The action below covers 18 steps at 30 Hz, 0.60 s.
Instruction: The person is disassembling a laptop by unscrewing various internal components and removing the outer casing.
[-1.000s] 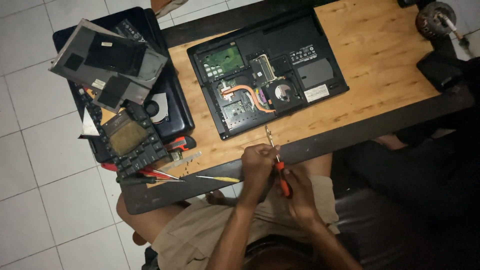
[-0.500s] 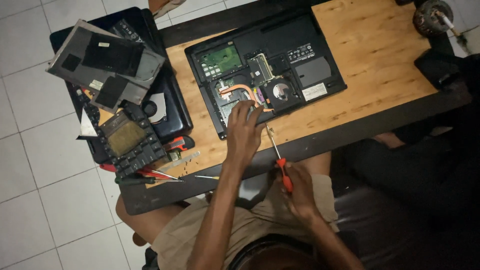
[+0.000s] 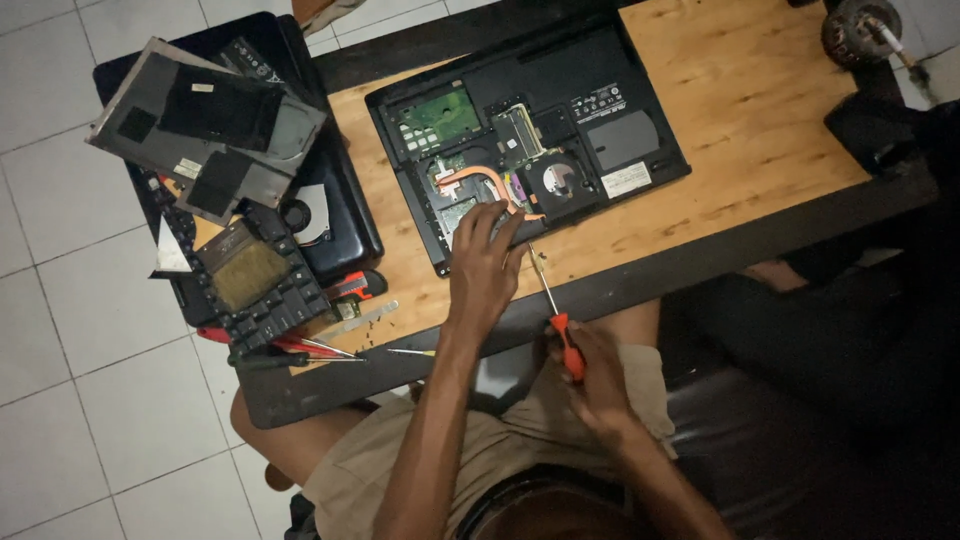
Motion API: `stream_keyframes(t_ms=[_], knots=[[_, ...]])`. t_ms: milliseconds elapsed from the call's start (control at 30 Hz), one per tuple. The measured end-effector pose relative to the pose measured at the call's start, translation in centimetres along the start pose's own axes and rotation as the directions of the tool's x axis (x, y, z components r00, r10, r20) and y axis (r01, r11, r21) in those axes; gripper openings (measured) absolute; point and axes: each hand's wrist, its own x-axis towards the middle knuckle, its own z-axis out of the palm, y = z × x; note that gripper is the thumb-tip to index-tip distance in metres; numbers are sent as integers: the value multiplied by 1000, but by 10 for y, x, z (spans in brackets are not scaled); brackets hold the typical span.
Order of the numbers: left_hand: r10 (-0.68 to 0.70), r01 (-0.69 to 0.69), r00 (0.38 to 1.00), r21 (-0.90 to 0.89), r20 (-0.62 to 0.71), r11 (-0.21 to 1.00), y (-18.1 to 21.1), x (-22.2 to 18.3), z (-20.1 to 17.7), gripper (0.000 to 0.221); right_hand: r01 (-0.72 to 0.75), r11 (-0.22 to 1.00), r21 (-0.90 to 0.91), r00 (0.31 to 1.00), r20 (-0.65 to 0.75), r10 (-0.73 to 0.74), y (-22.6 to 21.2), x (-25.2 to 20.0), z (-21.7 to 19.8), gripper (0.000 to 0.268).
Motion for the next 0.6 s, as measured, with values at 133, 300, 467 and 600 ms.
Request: stream_keyframes(t_ms=[133, 300, 467, 600], knots=[[5, -5, 1000, -6, 4, 1000, 0, 1, -4, 43, 34, 999, -27, 999, 4, -34, -3, -3, 3, 43], [8, -8, 1000, 6, -7, 1000, -1, 0, -1, 43, 47, 998, -48, 999, 23, -46, -1, -3, -1, 44], [-20, 20, 1000, -1, 18, 1000, 1, 0, -2, 43, 60, 997, -38, 998, 11, -60, 8, 4, -2, 39], [-27, 27, 999, -19, 24, 999, 4, 2, -7, 43, 44, 999, -9, 998, -49, -45, 3, -7, 7, 38]])
